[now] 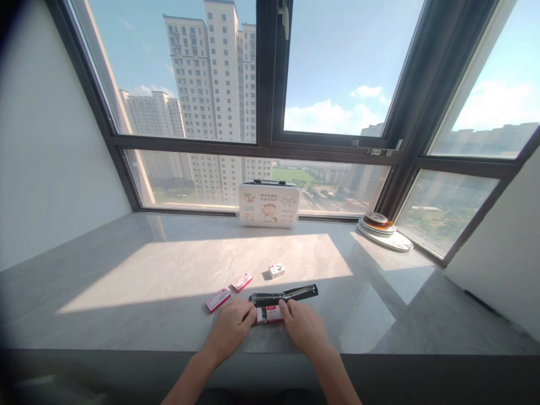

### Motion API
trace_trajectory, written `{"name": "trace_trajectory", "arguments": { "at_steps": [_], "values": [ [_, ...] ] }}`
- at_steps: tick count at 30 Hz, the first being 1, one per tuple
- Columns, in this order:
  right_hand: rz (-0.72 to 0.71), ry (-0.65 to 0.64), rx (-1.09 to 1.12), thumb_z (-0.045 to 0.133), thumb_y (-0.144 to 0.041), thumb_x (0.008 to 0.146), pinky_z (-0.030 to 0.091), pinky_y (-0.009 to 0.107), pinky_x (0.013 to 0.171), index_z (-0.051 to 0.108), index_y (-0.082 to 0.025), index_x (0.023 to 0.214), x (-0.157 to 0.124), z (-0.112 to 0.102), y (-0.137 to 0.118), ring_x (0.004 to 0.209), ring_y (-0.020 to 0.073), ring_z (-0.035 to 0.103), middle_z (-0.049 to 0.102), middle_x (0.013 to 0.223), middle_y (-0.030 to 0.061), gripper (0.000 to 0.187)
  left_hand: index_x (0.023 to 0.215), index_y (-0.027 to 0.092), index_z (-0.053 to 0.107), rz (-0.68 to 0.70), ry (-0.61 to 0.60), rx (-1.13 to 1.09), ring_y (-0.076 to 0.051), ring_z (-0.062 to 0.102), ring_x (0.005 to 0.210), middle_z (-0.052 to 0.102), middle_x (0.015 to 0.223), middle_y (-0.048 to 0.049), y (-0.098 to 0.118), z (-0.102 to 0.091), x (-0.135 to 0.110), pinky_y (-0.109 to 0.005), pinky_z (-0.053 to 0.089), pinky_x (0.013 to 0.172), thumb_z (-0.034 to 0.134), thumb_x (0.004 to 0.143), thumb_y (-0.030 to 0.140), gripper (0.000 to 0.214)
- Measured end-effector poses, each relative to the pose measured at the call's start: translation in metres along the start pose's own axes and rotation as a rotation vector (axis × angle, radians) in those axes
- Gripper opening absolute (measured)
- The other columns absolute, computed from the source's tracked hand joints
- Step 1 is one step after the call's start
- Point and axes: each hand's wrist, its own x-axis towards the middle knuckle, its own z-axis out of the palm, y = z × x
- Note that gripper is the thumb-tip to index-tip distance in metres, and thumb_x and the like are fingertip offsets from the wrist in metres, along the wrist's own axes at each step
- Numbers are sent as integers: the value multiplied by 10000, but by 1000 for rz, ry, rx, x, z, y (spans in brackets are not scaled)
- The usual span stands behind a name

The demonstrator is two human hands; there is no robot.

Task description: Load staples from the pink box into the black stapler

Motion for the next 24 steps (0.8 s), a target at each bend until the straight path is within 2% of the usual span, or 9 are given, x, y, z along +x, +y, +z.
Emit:
{"name": "trace_trajectory", "arguments": {
  "at_steps": [2, 4, 8, 11, 13, 16, 19, 21, 24],
  "values": [
    [-40, 1, 55, 355, -546, 1033, 237, 285, 585, 548, -224, 728, 0, 4, -9, 674, 194, 593, 671, 727, 46, 484, 730, 234, 569, 1, 11, 11, -232, 585, 887, 653, 820, -33, 5, 4, 2, -355, 396, 796, 384, 1012, 319, 348],
    [-78, -9, 141, 378, -546, 1025, 258, 275, 584, 524, -222, 721, -1, 4, -7, 652, 179, 572, 648, 701, 22, 467, 743, 237, 558, -12, 32, -5, -229, 584, 878, 646, 820, -34, 7, 5, 0, -350, 394, 793, 372, 1016, 316, 339],
    [-48, -30, 288, 413, -579, 997, 296, 265, 574, 503, -220, 706, -6, -4, 25, 640, 178, 555, 606, 655, -4, 471, 814, 248, 563, -43, 47, -71, -211, 576, 808, 634, 822, -21, 6, 5, -5, -335, 399, 767, 368, 1025, 351, 304],
    [-15, -18, 230, 418, -589, 991, 279, 270, 565, 505, -216, 679, -9, -8, 37, 619, 180, 543, 596, 624, -2, 494, 775, 246, 556, -47, 40, -27, -211, 571, 774, 611, 769, -18, 5, 9, -5, -338, 395, 763, 409, 1011, 370, 305],
    [-37, -7, 140, 414, -563, 1003, 261, 275, 572, 521, -213, 669, -10, -5, 28, 619, 177, 550, 620, 644, 11, 496, 743, 243, 556, -43, 38, 15, -213, 574, 771, 602, 751, -23, 5, 13, -2, -342, 394, 764, 427, 1004, 381, 322],
    [-78, 26, 17, 417, -512, 1018, 246, 284, 590, 571, -213, 708, -8, 4, 2, 660, 184, 590, 677, 720, 41, 458, 747, 241, 576, -42, 28, 35, -215, 590, 780, 616, 768, -35, 5, 15, 0, -345, 397, 769, 410, 1013, 391, 347],
    [-89, 42, -11, 397, -498, 1027, 247, 289, 592, 593, -216, 738, -6, 11, -13, 687, 191, 613, 699, 761, 57, 449, 763, 242, 584, -42, 31, 22, -222, 604, 802, 633, 789, -42, 6, 12, -1, -350, 404, 777, 377, 1026, 389, 365],
    [-72, 19, 38, 405, -529, 1016, 263, 285, 586, 581, -214, 717, -4, 9, -5, 674, 190, 610, 690, 733, 50, 469, 796, 247, 591, -50, 43, 2, -223, 608, 797, 639, 794, -37, 8, 9, -4, -349, 411, 774, 379, 1025, 400, 347],
    [38, -23, 176, 497, -627, 943, 306, 274, 553, 574, -209, 739, -4, -3, 29, 617, 185, 594, 654, 666, 34, 472, 996, 275, 636, -40, 42, -48, -224, 621, 802, 658, 815, -22, 11, 5, -8, -349, 423, 777, 416, 1010, 440, 276]
  ]
}}
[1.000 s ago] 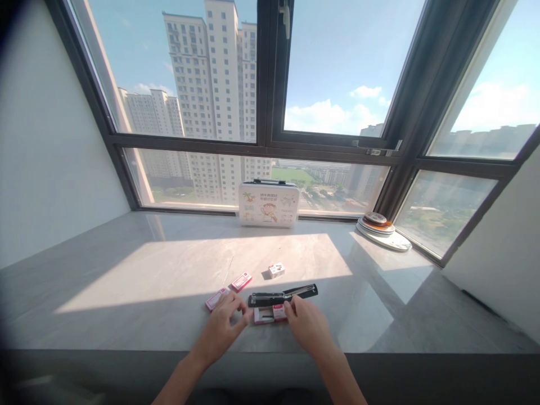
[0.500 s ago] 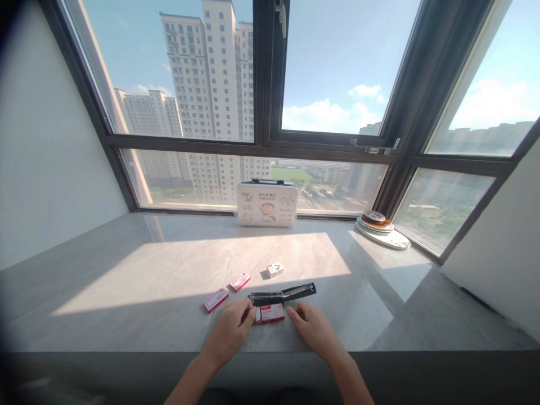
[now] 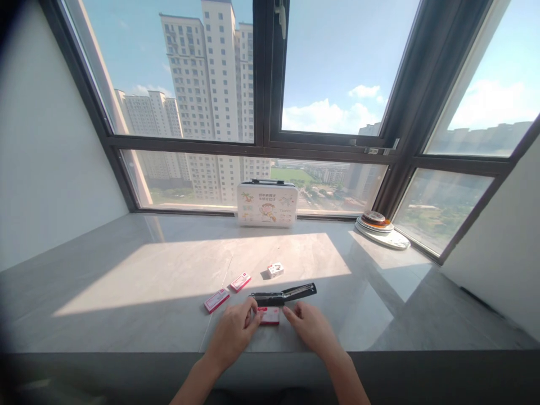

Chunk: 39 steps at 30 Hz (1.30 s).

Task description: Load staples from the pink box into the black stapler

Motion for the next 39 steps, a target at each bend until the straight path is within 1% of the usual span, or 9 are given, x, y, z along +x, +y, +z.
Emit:
{"name": "trace_trajectory", "arguments": {
  "at_steps": [3, 6, 10, 16, 24, 29, 33, 36, 39],
  "values": [
    [202, -80, 227, 556, -709, 862, 298, 260, 438, 582, -206, 1017, 1, -23, 33, 425, 144, 494, 595, 598, -22, 527, 1241, 307, 617, 28, -20, -40, -239, 644, 867, 688, 878, -27, 1, -1, 0, -361, 432, 813, 444, 996, 465, 339],
    [194, -97, 472, 650, -697, 791, 298, 240, 391, 512, -223, 1250, 9, -42, 43, 406, 119, 489, 628, 694, -27, 674, 1253, 311, 630, 5, -34, -60, -242, 646, 840, 690, 842, -18, -1, 1, 3, -363, 434, 804, 430, 1001, 479, 363],
    [-19, -88, 611, 694, -684, 755, 342, 238, 426, 631, -181, 1062, 34, -51, 10, 467, 103, 494, 626, 709, -4, 592, 1151, 297, 655, -28, -42, -56, -237, 645, 794, 696, 813, -13, -3, 3, 7, -356, 426, 780, 405, 1012, 462, 330],
    [-295, -134, 479, 729, -596, 774, 342, 239, 458, 648, -199, 910, 66, -33, -52, 459, 98, 447, 513, 574, -75, 427, 1109, 268, 642, -29, -9, 13, -257, 647, 840, 718, 916, -57, -5, 9, 7, -379, 430, 787, 443, 991, 479, 313],
    [-372, -121, 74, 803, -421, 744, 262, 225, 548, 644, -204, 855, 75, -4, -78, 586, 100, 456, 508, 613, -81, 291, 1092, 254, 641, 0, -4, 22, -253, 635, 830, 692, 881, -65, -9, 8, 4, -373, 429, 750, 515, 952, 468, 285],
    [-372, -150, -23, 815, -397, 728, 240, 233, 568, 646, -199, 830, 77, -4, -77, 624, 103, 479, 545, 652, -65, 280, 1038, 270, 656, 96, -39, -21, -242, 619, 901, 692, 936, -28, -1, 0, 0, -350, 412, 768, 602, 914, 380, 174],
    [-327, -129, -48, 783, -412, 767, 246, 236, 570, 659, -201, 895, 75, -9, -64, 630, 111, 492, 557, 675, -57, 277, 1036, 297, 665, 144, -45, -11, -248, 601, 983, 693, 1006, -7, 6, -1, 7, -354, 393, 832, 705, 834, 351, 214],
    [-276, -99, -42, 775, -436, 777, 244, 238, 560, 664, -204, 923, 70, -11, -51, 626, 117, 507, 558, 676, -53, 296, 888, 256, 652, 64, 5, 77, -248, 594, 949, 675, 924, -15, -4, -12, 9, -358, 376, 827, 712, 817, 364, 142],
    [-230, -64, -22, 760, -472, 791, 241, 241, 552, 666, -206, 927, 65, -10, -41, 610, 121, 510, 556, 664, -50, 313, 804, 241, 611, 37, 58, 168, -244, 580, 947, 648, 893, -10, -28, -33, 3, -360, 366, 836, 716, 806, 364, 162]
  ]
}}
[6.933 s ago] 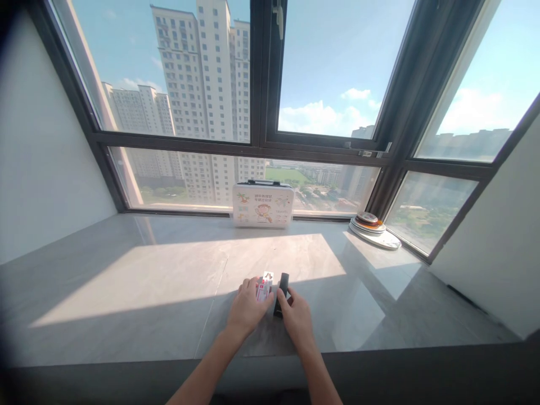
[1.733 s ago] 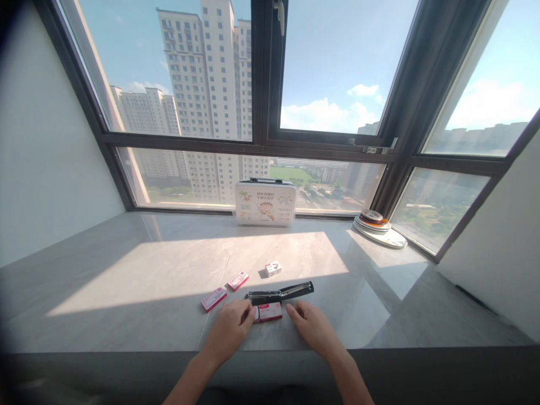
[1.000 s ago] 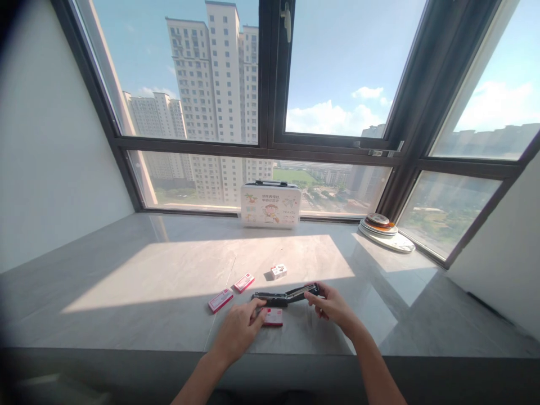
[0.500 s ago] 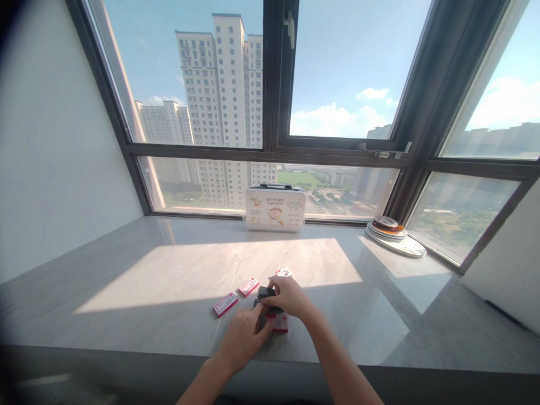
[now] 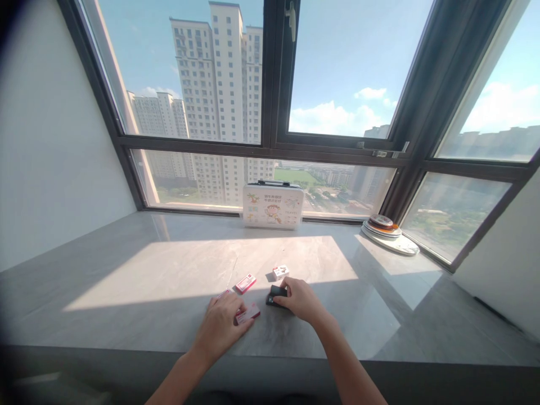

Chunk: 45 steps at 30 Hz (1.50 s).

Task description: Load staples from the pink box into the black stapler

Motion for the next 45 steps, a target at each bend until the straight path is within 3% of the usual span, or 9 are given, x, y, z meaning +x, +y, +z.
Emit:
{"name": "trace_trajectory", "arguments": {
  "at_steps": [5, 10, 13, 16, 19, 28, 37, 41, 45],
  "values": [
    [8, 41, 1, 744, -485, 805, 243, 247, 551, 668, -211, 921, -7, 4, 4, 610, 125, 515, 573, 681, -41, 307, 829, 251, 603, -55, 56, 114, -248, 565, 921, 619, 899, -5, -45, -18, -9, -380, 378, 814, 728, 796, 433, 223],
    [15, 45, -4, 748, -470, 801, 252, 247, 551, 663, -216, 925, -8, 3, 2, 615, 126, 521, 567, 678, -45, 296, 917, 261, 620, -6, 36, 63, -279, 567, 1058, 626, 1078, -30, -67, -17, 5, -424, 439, 893, 769, 749, 504, 331],
    [18, 43, -11, 754, -461, 796, 253, 244, 551, 659, -216, 925, -8, 2, 1, 615, 125, 522, 568, 673, -48, 293, 1183, 291, 597, 104, -37, -53, -295, 482, 1307, 540, 1405, -45, -74, -13, 16, -447, 421, 1062, 759, 769, 497, 490],
    [22, 42, -19, 754, -473, 797, 251, 242, 551, 659, -213, 927, -9, 2, -1, 613, 122, 519, 569, 671, -48, 306, 1532, 328, 305, 177, -138, -140, -261, 324, 1479, 303, 1636, -37, -76, -2, 22, -433, 331, 1191, 636, 891, 473, 735],
    [29, 49, -25, 745, -476, 803, 251, 244, 553, 663, -212, 939, -11, 2, -4, 616, 122, 523, 573, 668, -47, 308, 1611, 315, 60, 195, -180, -131, -256, 218, 1532, 163, 1686, -39, -71, 14, 25, -448, 271, 1231, 537, 953, 465, 826],
    [142, 89, -115, 675, -537, 849, 243, 270, 559, 717, -215, 976, -28, -19, 9, 635, 150, 545, 625, 691, -1, 349, 1609, 271, 143, 206, -77, 0, -239, 255, 1518, 307, 1642, -63, -28, 54, 38, -459, 200, 1241, 369, 1026, 431, 646],
    [229, 194, -178, 630, -512, 887, 230, 280, 570, 705, -213, 820, -55, -28, 25, 640, 170, 562, 652, 686, 33, 316, 1622, 241, 31, 177, -134, -120, -272, 454, 1387, 497, 1509, -101, -11, 77, 98, -398, 380, 1109, 479, 947, 451, 837],
    [276, 174, -148, 591, -612, 880, 232, 276, 542, 602, -204, 631, -66, -34, 40, 569, 164, 531, 592, 585, 30, 478, 1588, 324, 232, 251, -169, -141, -261, 376, 1445, 442, 1554, -53, -5, 80, 106, -413, 384, 1120, 438, 975, 411, 652],
    [302, 171, 25, 502, -705, 888, 279, 255, 514, 554, -201, 627, -66, -26, 55, 540, 161, 544, 551, 548, 14, 570, 1503, 309, 389, 241, -95, -131, -255, 305, 1483, 423, 1562, -44, 13, 86, 88, -459, 346, 1173, 389, 1015, 382, 493]
  ]
}}
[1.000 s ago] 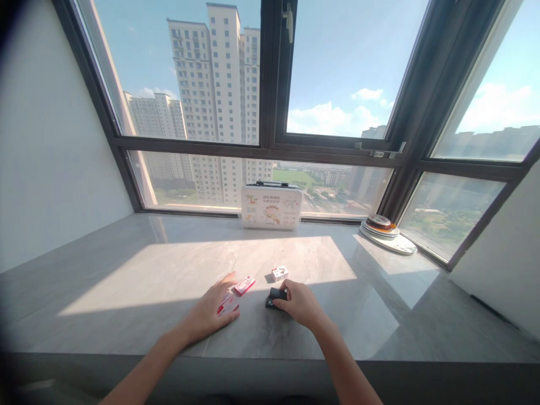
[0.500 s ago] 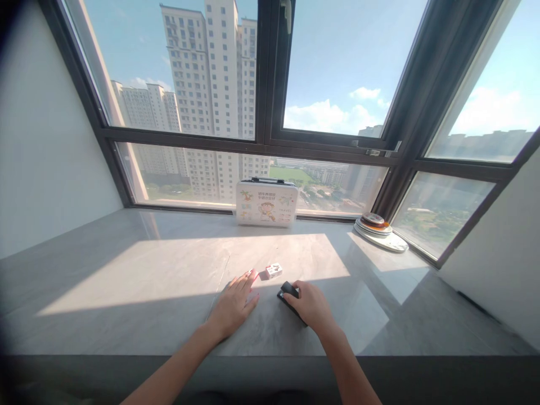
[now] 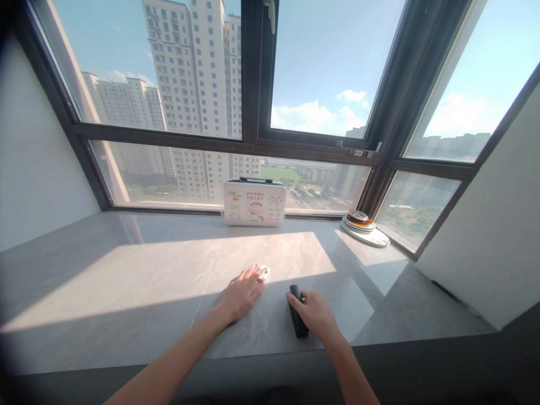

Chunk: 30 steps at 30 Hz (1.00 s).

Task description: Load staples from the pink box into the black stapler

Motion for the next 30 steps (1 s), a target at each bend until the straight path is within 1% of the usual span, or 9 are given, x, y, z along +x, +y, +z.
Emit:
{"name": "trace_trajectory", "arguments": {
  "at_steps": [3, 5, 7, 9, 12, 16, 21, 25, 30],
  "values": [
    [39, -64, 218, 424, -750, 900, 305, 246, 448, 572, -198, 740, 7, 20, -2, 451, 155, 540, 532, 526, -5, 594, 1504, 291, 372, -47, 108, 32, -255, 282, 1492, 413, 1560, -57, 21, 8, -18, -486, 268, 1231, 361, 1031, 346, 476],
    [47, -119, 365, 403, -763, 901, 318, 240, 403, 592, -192, 835, 10, 39, -13, 402, 153, 532, 526, 517, -18, 605, 1515, 294, 352, -97, 162, 45, -257, 270, 1498, 409, 1557, -60, 31, 12, -32, -502, 257, 1239, 332, 1039, 320, 477],
    [21, -164, 498, 411, -755, 904, 339, 234, 377, 613, -187, 954, 12, 61, -31, 392, 153, 532, 535, 532, -25, 605, 1517, 293, 350, -143, 192, 60, -266, 269, 1501, 409, 1555, -67, 34, 12, -44, -518, 278, 1228, 316, 1043, 302, 476],
    [-27, -201, 610, 422, -727, 917, 369, 235, 366, 611, -190, 1086, 12, 83, -52, 400, 153, 534, 560, 566, -25, 594, 1512, 282, 361, -177, 216, 83, -278, 279, 1498, 414, 1549, -78, 28, 8, -56, -533, 302, 1211, 310, 1042, 283, 472],
    [-86, -251, 711, 432, -690, 931, 408, 246, 369, 600, -194, 1157, 12, 115, -88, 415, 155, 546, 584, 606, -16, 571, 1492, 274, 385, -197, 242, 125, -284, 303, 1491, 431, 1533, -83, 4, -8, -76, -538, 323, 1198, 312, 1038, 259, 460],
    [-164, -361, 811, 446, -642, 948, 436, 238, 407, 589, -204, 1162, 18, 155, -135, 438, 139, 552, 568, 610, -31, 509, 1471, 261, 402, -206, 259, 195, -274, 339, 1473, 452, 1516, -91, -45, -43, -103, -526, 335, 1194, 304, 1035, 251, 447],
    [-194, -366, 840, 462, -628, 948, 467, 244, 451, 596, -188, 1126, 32, 194, -181, 467, 132, 562, 546, 638, -41, 493, 1451, 237, 422, -209, 253, 277, -269, 370, 1455, 476, 1499, -101, -96, -79, -122, -515, 345, 1191, 307, 1031, 252, 436],
    [-194, -364, 828, 474, -647, 939, 492, 250, 482, 620, -185, 1097, 39, 205, -194, 498, 131, 567, 549, 663, -35, 509, 1453, 265, 432, -213, 248, 293, -267, 391, 1445, 486, 1504, -76, -115, -87, -123, -519, 371, 1175, 320, 1022, 259, 445],
    [-205, -363, 808, 474, -661, 936, 493, 260, 483, 624, -197, 1096, 41, 207, -193, 500, 144, 578, 546, 662, -33, 513, 1462, 256, 433, -232, 243, 289, -263, 388, 1447, 470, 1522, -78, -121, -86, -121, -502, 373, 1176, 321, 1024, 275, 453]
  ]
}}
